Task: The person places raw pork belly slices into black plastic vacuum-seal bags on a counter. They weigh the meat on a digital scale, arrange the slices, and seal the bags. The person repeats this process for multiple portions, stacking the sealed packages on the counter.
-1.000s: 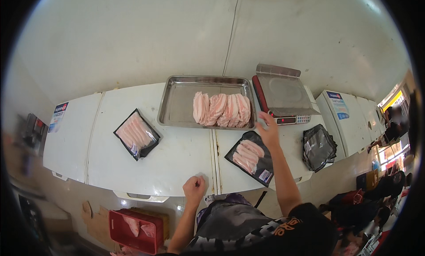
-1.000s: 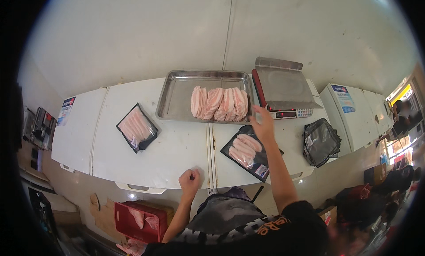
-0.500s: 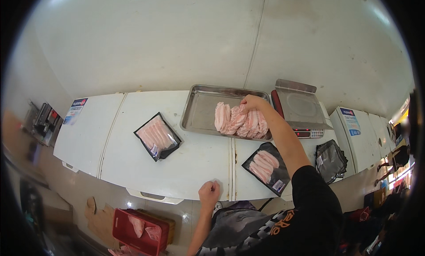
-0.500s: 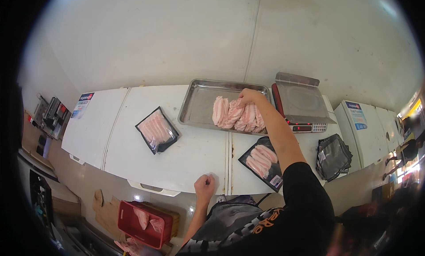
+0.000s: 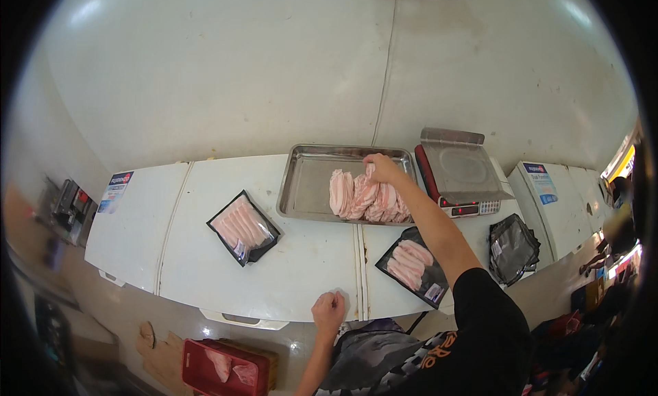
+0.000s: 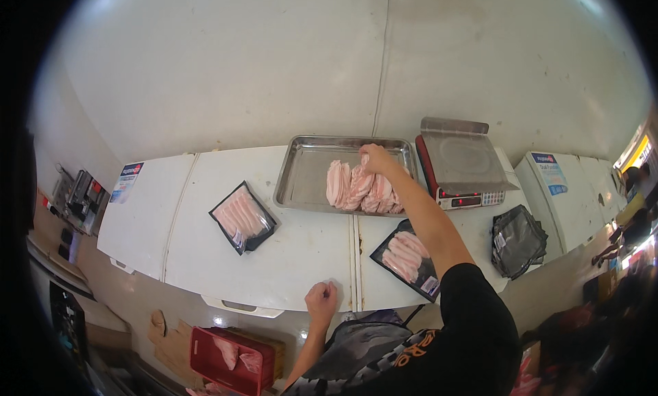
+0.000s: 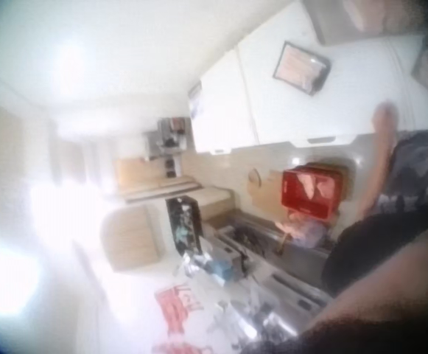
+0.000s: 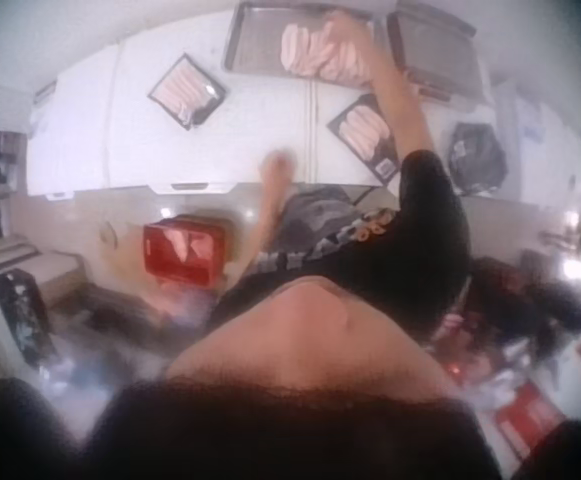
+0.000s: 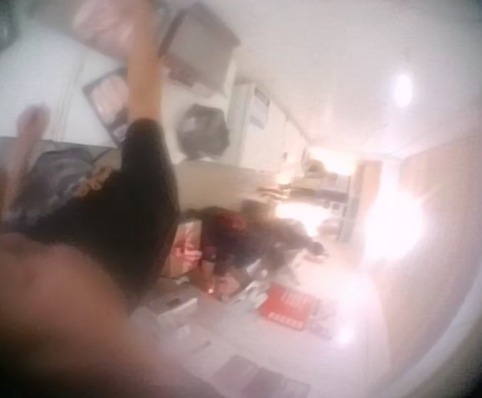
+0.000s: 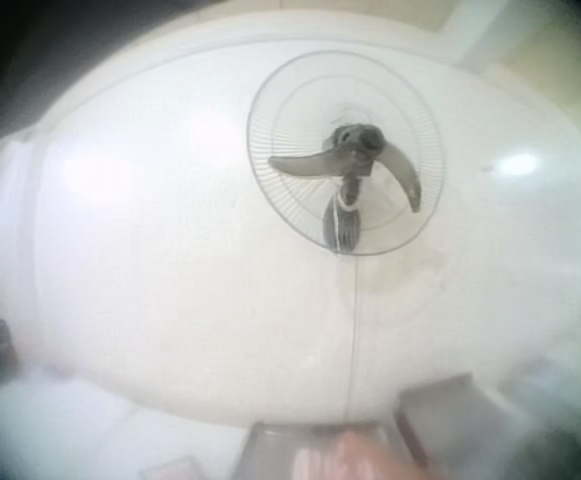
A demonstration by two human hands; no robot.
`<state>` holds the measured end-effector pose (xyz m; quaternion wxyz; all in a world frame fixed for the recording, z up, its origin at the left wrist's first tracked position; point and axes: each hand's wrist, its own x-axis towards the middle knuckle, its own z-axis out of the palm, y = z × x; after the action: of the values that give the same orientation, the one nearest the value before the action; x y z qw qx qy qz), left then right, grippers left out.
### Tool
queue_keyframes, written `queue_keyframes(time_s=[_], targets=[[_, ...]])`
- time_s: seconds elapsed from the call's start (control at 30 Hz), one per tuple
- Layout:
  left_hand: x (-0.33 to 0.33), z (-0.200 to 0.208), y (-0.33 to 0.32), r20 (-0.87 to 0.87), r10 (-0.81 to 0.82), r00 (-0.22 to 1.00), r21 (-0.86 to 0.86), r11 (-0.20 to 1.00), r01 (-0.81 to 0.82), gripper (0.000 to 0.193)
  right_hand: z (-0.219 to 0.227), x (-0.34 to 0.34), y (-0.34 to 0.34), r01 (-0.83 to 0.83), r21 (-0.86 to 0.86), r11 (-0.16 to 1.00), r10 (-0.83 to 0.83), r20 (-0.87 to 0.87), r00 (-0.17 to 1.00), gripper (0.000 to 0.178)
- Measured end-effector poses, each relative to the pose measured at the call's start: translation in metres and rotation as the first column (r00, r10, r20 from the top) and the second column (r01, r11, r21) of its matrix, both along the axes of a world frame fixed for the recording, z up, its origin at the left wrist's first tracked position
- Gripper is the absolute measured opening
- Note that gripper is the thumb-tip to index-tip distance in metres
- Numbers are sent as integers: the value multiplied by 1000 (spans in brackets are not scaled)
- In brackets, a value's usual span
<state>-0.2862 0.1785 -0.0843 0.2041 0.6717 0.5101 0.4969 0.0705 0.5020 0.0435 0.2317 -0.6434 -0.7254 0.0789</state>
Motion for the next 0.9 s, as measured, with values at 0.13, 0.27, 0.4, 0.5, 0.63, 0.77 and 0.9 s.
queue_keyframes(time_s=[0.13, 0.27, 0.4, 0.5, 0.63, 0.77, 0.9], targets=[[-1, -2, 0, 25, -7, 1000, -11, 1000, 7, 36, -4, -21, -48, 142, 77, 987, -81, -524, 848, 78], [0, -9, 1, -25, 17, 1000, 20, 1000, -17, 36, 2, -26, -114, 119, -5, 993, -43, -949, 312, 56], [-3, -12, -1, 7, -32, 999, -82, 996, 32, 33, -19, -16, -213, -46, -45, 998, -57, -940, -336, 28], [3, 2, 0, 197, -125, 972, -281, 943, 178, 24, -52, -28, -295, -357, -64, 932, -180, -936, -303, 24], [45, 40, 1, 665, -224, 712, -461, 628, 627, 21, -74, -48, -376, -495, -420, 760, -342, -907, 245, 35], [107, 71, 12, 748, -370, 551, -500, 232, 834, 34, -62, -21, -424, -481, -459, 747, -354, -887, 296, 43], [169, 76, 20, 689, -478, 545, -520, 197, 831, 25, -48, 32, -454, -340, -422, 840, -370, -905, 209, 41]])
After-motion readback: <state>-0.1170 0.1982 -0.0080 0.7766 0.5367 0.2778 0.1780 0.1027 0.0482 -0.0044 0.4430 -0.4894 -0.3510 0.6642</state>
